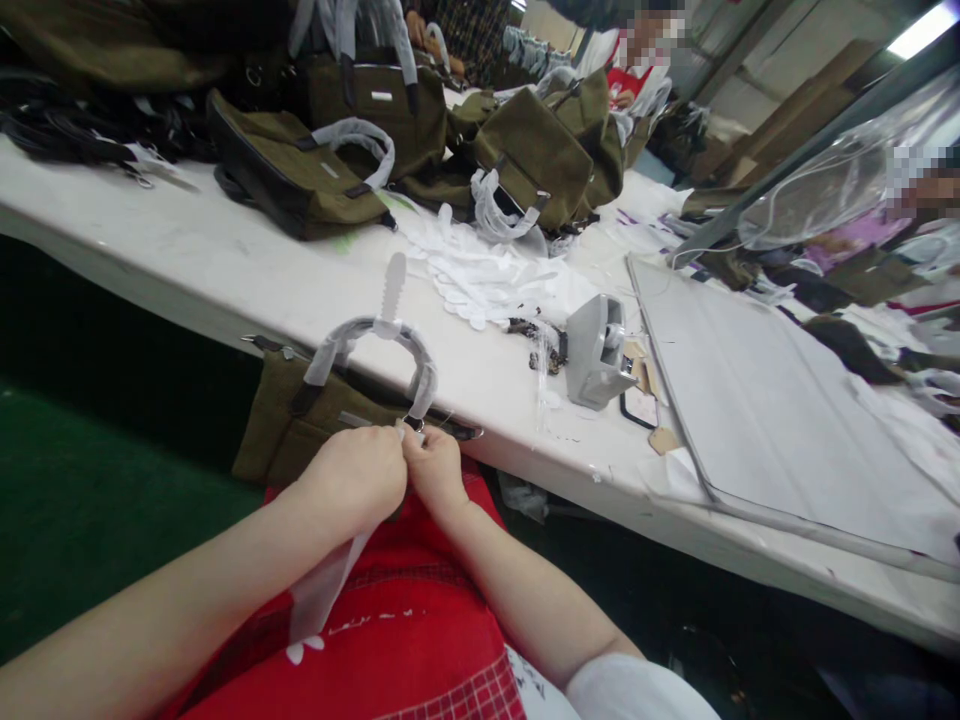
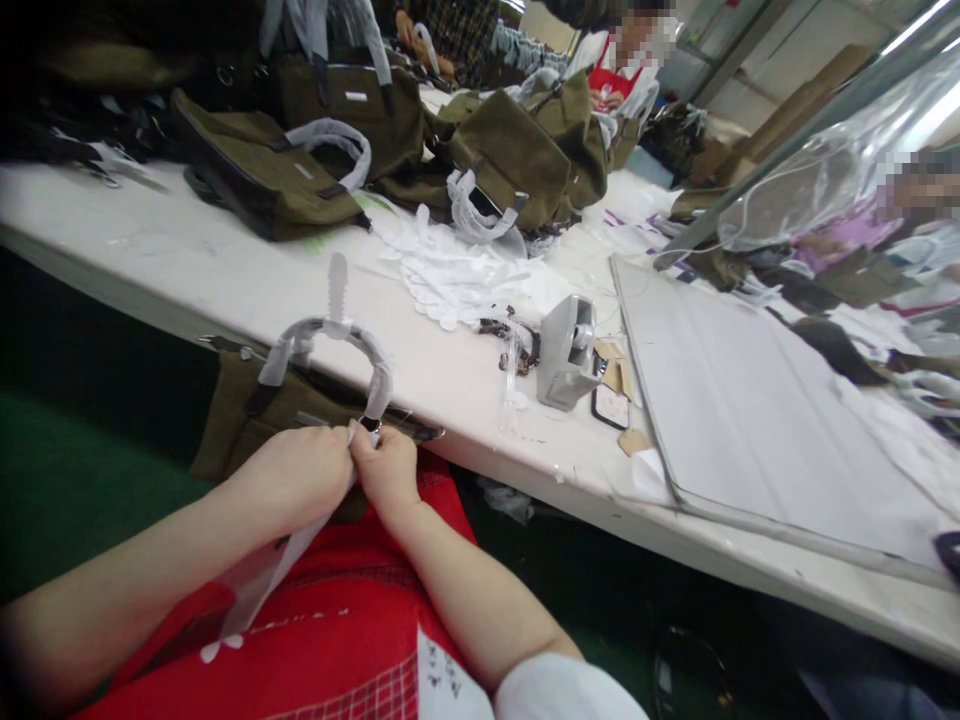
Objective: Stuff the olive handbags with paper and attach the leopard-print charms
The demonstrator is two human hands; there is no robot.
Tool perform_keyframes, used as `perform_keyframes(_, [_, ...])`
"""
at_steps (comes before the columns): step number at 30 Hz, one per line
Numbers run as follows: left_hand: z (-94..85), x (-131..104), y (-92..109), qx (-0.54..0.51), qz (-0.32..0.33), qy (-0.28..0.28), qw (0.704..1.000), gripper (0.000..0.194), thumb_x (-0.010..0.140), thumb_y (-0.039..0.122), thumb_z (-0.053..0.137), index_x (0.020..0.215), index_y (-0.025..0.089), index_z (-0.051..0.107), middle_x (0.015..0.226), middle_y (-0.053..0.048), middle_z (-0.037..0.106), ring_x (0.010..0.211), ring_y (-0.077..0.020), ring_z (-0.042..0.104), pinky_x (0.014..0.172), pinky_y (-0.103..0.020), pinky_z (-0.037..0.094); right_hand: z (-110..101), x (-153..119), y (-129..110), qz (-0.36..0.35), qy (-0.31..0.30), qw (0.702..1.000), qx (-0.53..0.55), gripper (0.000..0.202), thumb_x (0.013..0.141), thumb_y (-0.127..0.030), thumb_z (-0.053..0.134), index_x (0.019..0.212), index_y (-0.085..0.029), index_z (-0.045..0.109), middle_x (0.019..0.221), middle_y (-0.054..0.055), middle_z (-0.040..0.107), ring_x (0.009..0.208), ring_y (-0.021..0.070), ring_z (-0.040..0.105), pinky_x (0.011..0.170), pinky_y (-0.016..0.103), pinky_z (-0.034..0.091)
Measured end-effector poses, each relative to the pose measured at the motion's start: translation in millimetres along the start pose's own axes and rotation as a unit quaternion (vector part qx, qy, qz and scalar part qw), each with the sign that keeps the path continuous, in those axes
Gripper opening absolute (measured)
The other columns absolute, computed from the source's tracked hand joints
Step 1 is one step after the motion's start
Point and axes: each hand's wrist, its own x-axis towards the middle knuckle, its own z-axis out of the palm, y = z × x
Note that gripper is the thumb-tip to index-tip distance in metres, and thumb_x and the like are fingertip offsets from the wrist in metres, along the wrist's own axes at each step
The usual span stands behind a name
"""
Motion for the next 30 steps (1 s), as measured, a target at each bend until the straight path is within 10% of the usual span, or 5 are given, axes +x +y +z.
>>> perform_keyframes(15, [14.3, 7.9, 2.5, 0.086, 0.021, 0.029, 0.996, 0.041, 0.087, 0.002, 0.034, 0.109, 0.0, 0.068, 0.09, -0.023, 0.065, 0.076, -0.0333, 0.068, 0.06, -0.042, 0.055, -15.5, -2.9, -4.9, -0.077, -0.099, 0.992, 0.002, 0.045, 0.093, -0.055, 0.044, 0.07, -0.018, 0.055, 0.067, 0.0, 0.058, 0.064, 0.0142, 0.053, 0.061, 0.024, 0.04])
perform_keyframes(20, [14.6, 4.3, -18.5, -0.108, -0.052, 0.037, 0.992, 0.033, 0.095, 0.024, 0.037, 0.099, 0.008, 0.066, 0.09, -0.018, 0.067, 0.08, -0.0329, 0.067, 0.07, -0.043, 0.053, -16.0, -7.6, -0.8, -0.034, -0.113, 0.993, 0.008, 0.037, 0.095, -0.05, 0.045, 0.075, -0.02, 0.053, 0.056, -0.003, 0.055, 0.046, 0.0126, 0.053, 0.047, 0.022, 0.039])
perform_keyframes(22, [20.6, 2.3, -34.6, -0.307, -0.087, 0.038, 0.947, 0.039, 0.095, 0.045, 0.04, 0.093, 0.014, 0.064, 0.086, -0.012, 0.068, 0.081, -0.0287, 0.066, 0.074, -0.039, 0.052, -14.1, -9.7, 3.3, -0.012, -0.113, 0.993, 0.027, 0.038, 0.096, -0.052, 0.041, 0.076, -0.021, 0.05, 0.049, -0.005, 0.05, 0.037, 0.0119, 0.048, 0.039, 0.021, 0.035])
perform_keyframes(27, [46.0, -2.7, -47.8, -0.69, -0.149, -0.046, 0.706, 0.051, 0.078, 0.067, 0.061, 0.09, 0.017, 0.059, 0.076, -0.003, 0.065, 0.069, -0.0202, 0.061, 0.062, -0.028, 0.048, -9.5, -12.2, 7.4, -0.029, -0.093, 0.995, 0.028, 0.041, 0.098, -0.053, 0.037, 0.074, -0.022, 0.048, 0.048, -0.005, 0.049, 0.039, 0.0122, 0.047, 0.039, 0.021, 0.035])
perform_keyframes(30, [58.5, -1.0, -35.4, -0.727, -0.149, -0.046, 0.669, 0.057, 0.073, 0.068, 0.067, 0.094, 0.015, 0.06, 0.075, -0.003, 0.066, 0.067, -0.0192, 0.059, 0.06, -0.027, 0.046, -8.2, -11.9, 7.0, -0.078, -0.049, 0.996, -0.017, 0.039, 0.098, -0.049, 0.038, 0.073, -0.021, 0.049, 0.057, -0.002, 0.052, 0.051, 0.0128, 0.05, 0.05, 0.023, 0.037])
